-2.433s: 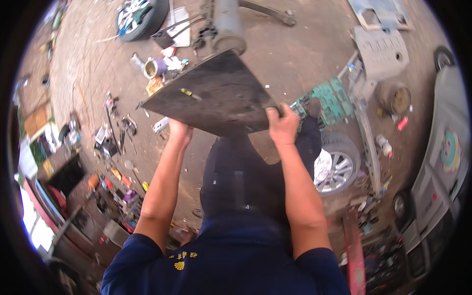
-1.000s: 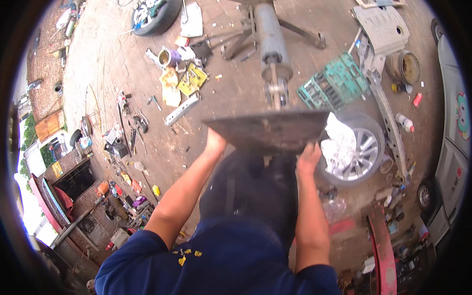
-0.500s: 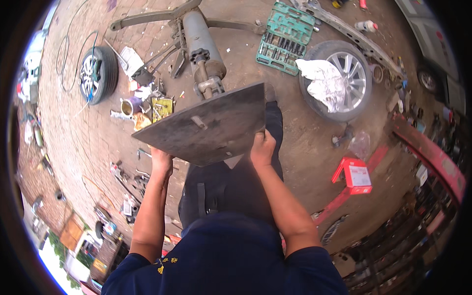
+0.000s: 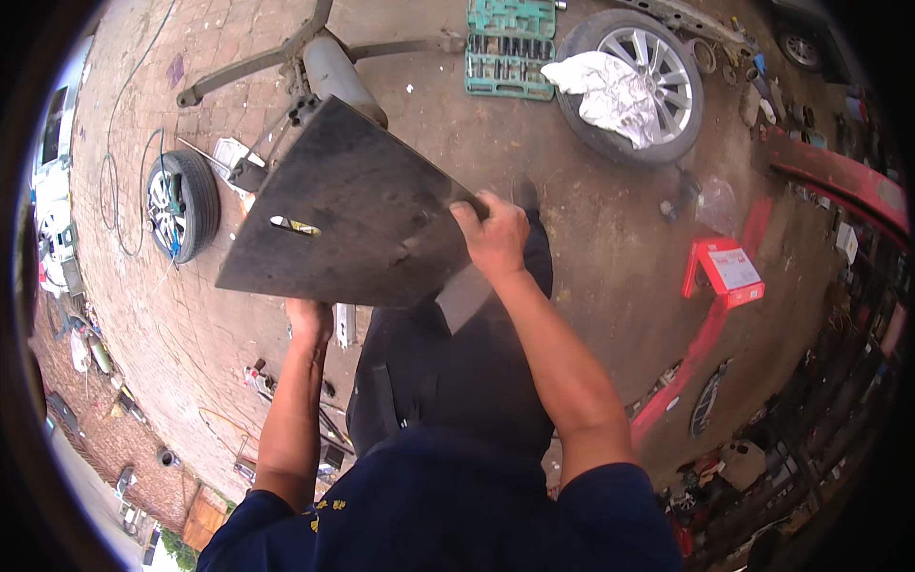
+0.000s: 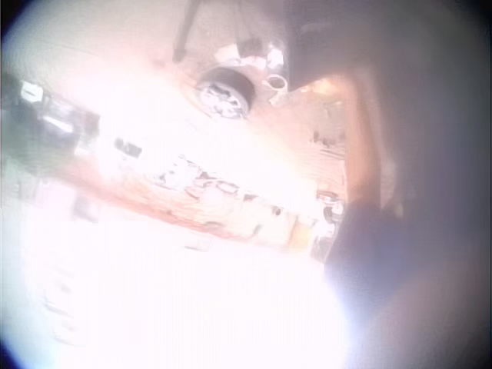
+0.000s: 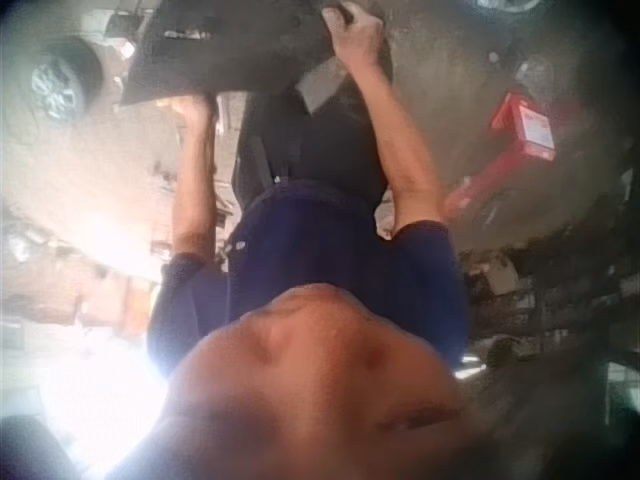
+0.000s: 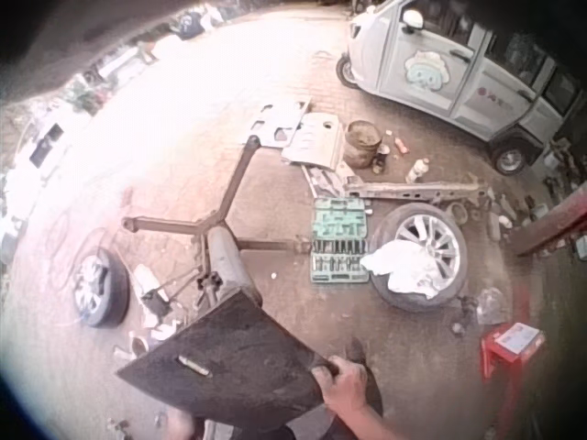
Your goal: The person picks up a metal plate and a car grille from a cluttered workshop floor, carries them across the space, and places them down near other parts and tools.
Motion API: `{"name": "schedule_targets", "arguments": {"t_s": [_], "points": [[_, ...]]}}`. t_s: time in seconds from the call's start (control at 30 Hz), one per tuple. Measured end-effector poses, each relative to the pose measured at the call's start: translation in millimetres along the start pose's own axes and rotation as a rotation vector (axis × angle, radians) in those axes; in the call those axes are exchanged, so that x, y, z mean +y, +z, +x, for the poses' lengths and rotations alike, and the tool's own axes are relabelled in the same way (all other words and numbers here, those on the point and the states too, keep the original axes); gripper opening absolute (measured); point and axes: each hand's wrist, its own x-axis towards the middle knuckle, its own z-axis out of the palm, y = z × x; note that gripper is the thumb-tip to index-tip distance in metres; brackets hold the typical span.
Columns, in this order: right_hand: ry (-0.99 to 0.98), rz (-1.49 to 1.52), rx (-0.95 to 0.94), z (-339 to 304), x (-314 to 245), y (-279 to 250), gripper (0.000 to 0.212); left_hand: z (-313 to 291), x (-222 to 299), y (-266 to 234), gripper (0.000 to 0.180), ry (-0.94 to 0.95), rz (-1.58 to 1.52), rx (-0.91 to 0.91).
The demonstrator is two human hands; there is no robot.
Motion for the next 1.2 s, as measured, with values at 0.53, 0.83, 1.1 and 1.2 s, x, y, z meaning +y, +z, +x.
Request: {"name": "schedule_targets", "arguments": {"t_s": [0.53,0.83,1.1,1.2], "points": [[0.051,0.132,0.017,-131.3,20.0,100.5,0.029,2.8,-66.3,-102.2,0.017,-0.098,-0.349,0.022],[0.081,0.268,0.048,-163.0,26.6,56.5,0.068,-65.7,-48.3,-67.4,0.022,-0.076,-0.078,0.063],[0.032,0.213,-0.067,-185.2,45.8,37.9,0.060,-98.8,-73.2,-65.7,0.021,-0.112,-0.210,0.115],[0.043,0.262,-0.020,-199.0,36.5,49.9,0.059,-100.1,-67.5,-82.3,0.019,-0.028,-0.169,0.059]]}}
